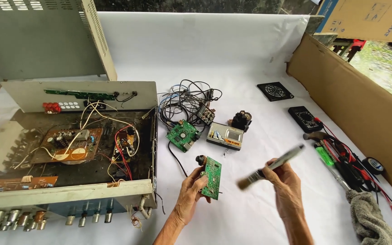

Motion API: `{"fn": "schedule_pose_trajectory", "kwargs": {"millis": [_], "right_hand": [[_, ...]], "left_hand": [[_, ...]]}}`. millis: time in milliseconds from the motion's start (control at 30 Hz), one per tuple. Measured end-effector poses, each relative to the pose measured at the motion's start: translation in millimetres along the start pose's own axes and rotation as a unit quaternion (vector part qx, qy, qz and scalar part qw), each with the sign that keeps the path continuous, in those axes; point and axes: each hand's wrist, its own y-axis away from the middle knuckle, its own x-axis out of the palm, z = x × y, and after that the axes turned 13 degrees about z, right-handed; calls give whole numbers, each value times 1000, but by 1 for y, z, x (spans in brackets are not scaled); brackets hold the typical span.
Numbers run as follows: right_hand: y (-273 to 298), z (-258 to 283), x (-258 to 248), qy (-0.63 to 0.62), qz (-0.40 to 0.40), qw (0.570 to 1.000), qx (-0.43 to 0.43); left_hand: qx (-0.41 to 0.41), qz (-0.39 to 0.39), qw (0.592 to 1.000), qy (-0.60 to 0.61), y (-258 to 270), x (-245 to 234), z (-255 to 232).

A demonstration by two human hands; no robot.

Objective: The person uses a brush to clean a small green circuit board, then wipes it with a cloth. They continue brushing the board and flip it over to clean the other side. The person also briefly wipes the board again with the cloth.

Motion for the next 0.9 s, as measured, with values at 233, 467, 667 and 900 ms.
{"fn": "schedule_pose_trajectory", "kwargs": {"millis": [233,467,667,900], "right_hand": [[-3,-6,66,-100,21,982,-159],[10,-8,87,-44,2,981,-190],[13,-14,82,131,-83,959,-235],[6,-28,68,377,-76,879,-281]], "left_hand": [[-39,31,998,47,-2,-2,6],[-39,7,998,41,0,2,-5],[-44,28,998,36,4,5,-8],[-57,2,998,40,0,4,-3]]}}
